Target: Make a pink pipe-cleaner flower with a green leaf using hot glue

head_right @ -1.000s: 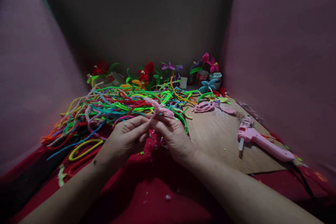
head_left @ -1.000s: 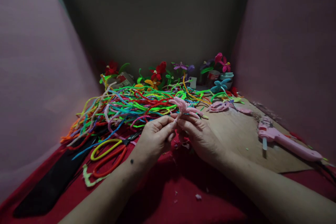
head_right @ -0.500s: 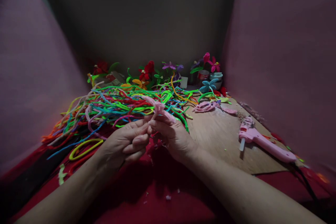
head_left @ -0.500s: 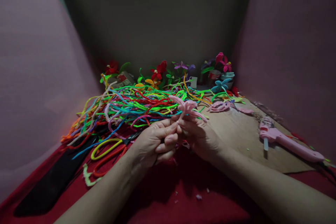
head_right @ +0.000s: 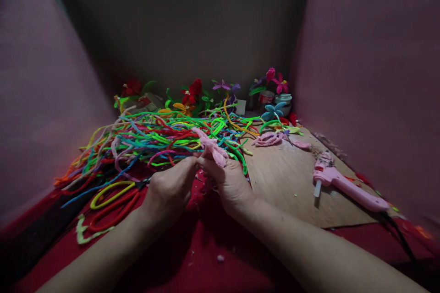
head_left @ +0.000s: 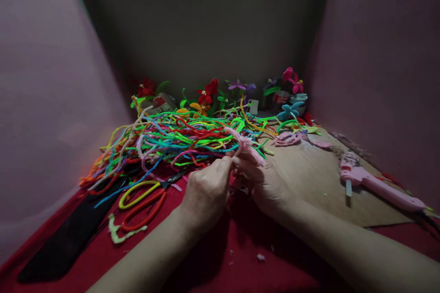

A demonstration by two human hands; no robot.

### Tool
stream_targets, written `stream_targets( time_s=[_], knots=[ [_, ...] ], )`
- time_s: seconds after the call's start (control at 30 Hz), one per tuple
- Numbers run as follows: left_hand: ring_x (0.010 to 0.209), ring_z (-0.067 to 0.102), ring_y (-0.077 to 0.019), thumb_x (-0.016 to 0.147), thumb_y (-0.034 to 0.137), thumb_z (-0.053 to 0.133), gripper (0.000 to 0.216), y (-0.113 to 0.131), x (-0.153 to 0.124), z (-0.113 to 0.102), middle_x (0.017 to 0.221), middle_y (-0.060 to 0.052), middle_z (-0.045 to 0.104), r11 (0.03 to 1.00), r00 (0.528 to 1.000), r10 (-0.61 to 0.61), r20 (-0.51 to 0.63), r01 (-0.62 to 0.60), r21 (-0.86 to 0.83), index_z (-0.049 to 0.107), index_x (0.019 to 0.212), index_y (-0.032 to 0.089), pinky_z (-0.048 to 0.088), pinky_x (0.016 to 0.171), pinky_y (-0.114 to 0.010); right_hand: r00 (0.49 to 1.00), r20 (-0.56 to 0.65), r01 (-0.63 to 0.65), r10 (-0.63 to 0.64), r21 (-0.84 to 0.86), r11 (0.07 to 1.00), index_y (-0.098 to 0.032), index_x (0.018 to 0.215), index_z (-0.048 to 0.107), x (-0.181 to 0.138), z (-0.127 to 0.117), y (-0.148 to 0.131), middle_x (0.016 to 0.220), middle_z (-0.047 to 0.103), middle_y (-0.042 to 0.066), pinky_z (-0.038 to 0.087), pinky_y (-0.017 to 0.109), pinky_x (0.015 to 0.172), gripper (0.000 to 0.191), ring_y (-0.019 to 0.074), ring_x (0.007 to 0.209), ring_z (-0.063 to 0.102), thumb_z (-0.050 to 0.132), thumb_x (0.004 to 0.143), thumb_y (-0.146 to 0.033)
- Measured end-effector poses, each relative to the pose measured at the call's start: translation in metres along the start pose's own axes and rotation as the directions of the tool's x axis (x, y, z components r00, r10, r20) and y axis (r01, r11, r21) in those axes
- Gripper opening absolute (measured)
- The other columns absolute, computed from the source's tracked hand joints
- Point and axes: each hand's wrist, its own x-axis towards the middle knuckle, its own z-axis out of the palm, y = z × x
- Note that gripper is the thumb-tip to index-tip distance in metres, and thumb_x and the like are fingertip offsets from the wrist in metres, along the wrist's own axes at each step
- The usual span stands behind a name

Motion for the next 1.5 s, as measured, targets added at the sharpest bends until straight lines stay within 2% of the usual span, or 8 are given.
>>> stream_targets(
  time_s=[0.17,0.33,0.57,0.87,1.0,1.2,1.33,1.5],
  knots=[
    [0.05,0.041,-0.0061,0.086,0.012,0.041,0.016,0.004,0.009,-0.013,0.059,0.004,0.047,0.894,0.975,-0.22,0.031,0.214,-0.394,0.052,0.074,0.016,0.033,0.049,-0.016,0.999,0.007,0.037,-0.037,-0.078,0.996,-0.021,0.078,0.064,0.0,-0.001,-0.003,0.068,0.054,-0.003,0.034,0.022,0.05,0.011,0.0077,0.053,0.039,0.069,0.072,-0.03],
    [0.041,0.033,-0.0039,0.084,0.028,0.049,0.019,0.014,0.021,-0.026,0.049,0.007,0.039,0.384,0.812,-0.444,0.378,0.554,-0.739,0.055,0.072,0.016,0.028,0.041,-0.015,0.976,0.105,0.201,-0.188,-0.125,0.972,-0.029,0.1,0.066,0.003,0.0,-0.009,0.109,0.062,0.0,0.043,0.029,0.08,0.024,0.0158,0.092,0.055,0.062,0.077,-0.027],
    [0.029,0.025,-0.0021,0.083,0.033,0.053,0.021,0.013,0.023,-0.03,0.043,0.01,0.037,-0.126,0.671,-0.345,0.656,0.659,-0.741,0.048,0.069,0.018,0.025,0.03,-0.014,0.965,0.159,0.234,-0.208,-0.168,0.958,-0.032,0.114,0.06,0.003,0.003,-0.015,0.09,0.063,-0.002,0.044,0.024,0.064,0.035,0.0115,0.071,0.052,0.058,0.08,-0.024],
    [0.03,0.011,-0.0001,0.085,0.03,0.051,0.013,-0.005,0.02,-0.025,0.048,0.011,0.034,-0.352,0.681,-0.111,0.724,0.655,-0.669,0.055,0.088,0.018,0.022,0.026,-0.012,0.989,0.146,0.008,-0.017,0.062,0.998,-0.023,0.098,0.064,0.006,-0.002,-0.005,0.073,0.053,-0.003,0.03,0.019,0.043,0.026,0.0067,0.053,0.038,0.065,0.072,-0.025],
    [0.03,0.015,-0.0016,0.085,0.037,0.049,0.02,-0.003,0.021,-0.026,0.047,0.01,0.032,-0.141,0.672,-0.162,0.723,0.709,-0.691,0.055,0.086,0.018,0.023,0.028,-0.014,0.987,0.162,0.009,-0.022,0.081,0.997,-0.018,0.079,0.064,0.005,-0.004,-0.006,0.065,0.049,-0.003,0.028,0.018,0.042,0.007,0.0058,0.051,0.036,0.064,0.073,-0.022],
    [0.057,0.051,-0.0109,0.085,0.023,0.046,0.018,0.0,0.01,-0.011,0.067,-0.001,0.056,0.837,0.943,-0.281,0.177,0.331,-0.435,0.06,0.092,0.015,0.039,0.056,-0.023,0.999,0.039,0.024,-0.024,-0.001,1.0,-0.02,0.084,0.063,0.006,-0.004,-0.003,0.069,0.051,-0.004,0.03,0.019,0.043,0.013,0.0067,0.052,0.038,0.065,0.072,-0.025],
    [0.069,0.059,-0.0149,0.084,0.012,0.04,0.026,-0.006,0.001,-0.002,0.081,-0.006,0.063,0.953,0.984,-0.117,0.132,0.148,-0.265,0.056,0.104,0.018,0.04,0.062,-0.024,0.999,0.016,0.03,-0.029,-0.052,0.998,-0.019,0.082,0.064,0.005,-0.007,0.002,0.064,0.048,-0.004,0.027,0.02,0.043,0.014,0.0062,0.049,0.033,0.064,0.073,-0.029],
    [0.053,0.049,-0.0095,0.084,0.013,0.04,0.019,-0.003,0.002,-0.004,0.064,0.001,0.057,0.898,0.957,-0.249,0.146,0.285,-0.334,0.058,0.085,0.019,0.035,0.054,-0.02,0.999,0.01,0.033,-0.032,-0.111,0.993,-0.019,0.082,0.063,0.005,-0.008,0.003,0.061,0.046,-0.004,0.028,0.022,0.043,0.017,0.0064,0.047,0.031,0.065,0.073,-0.033]
  ],
)
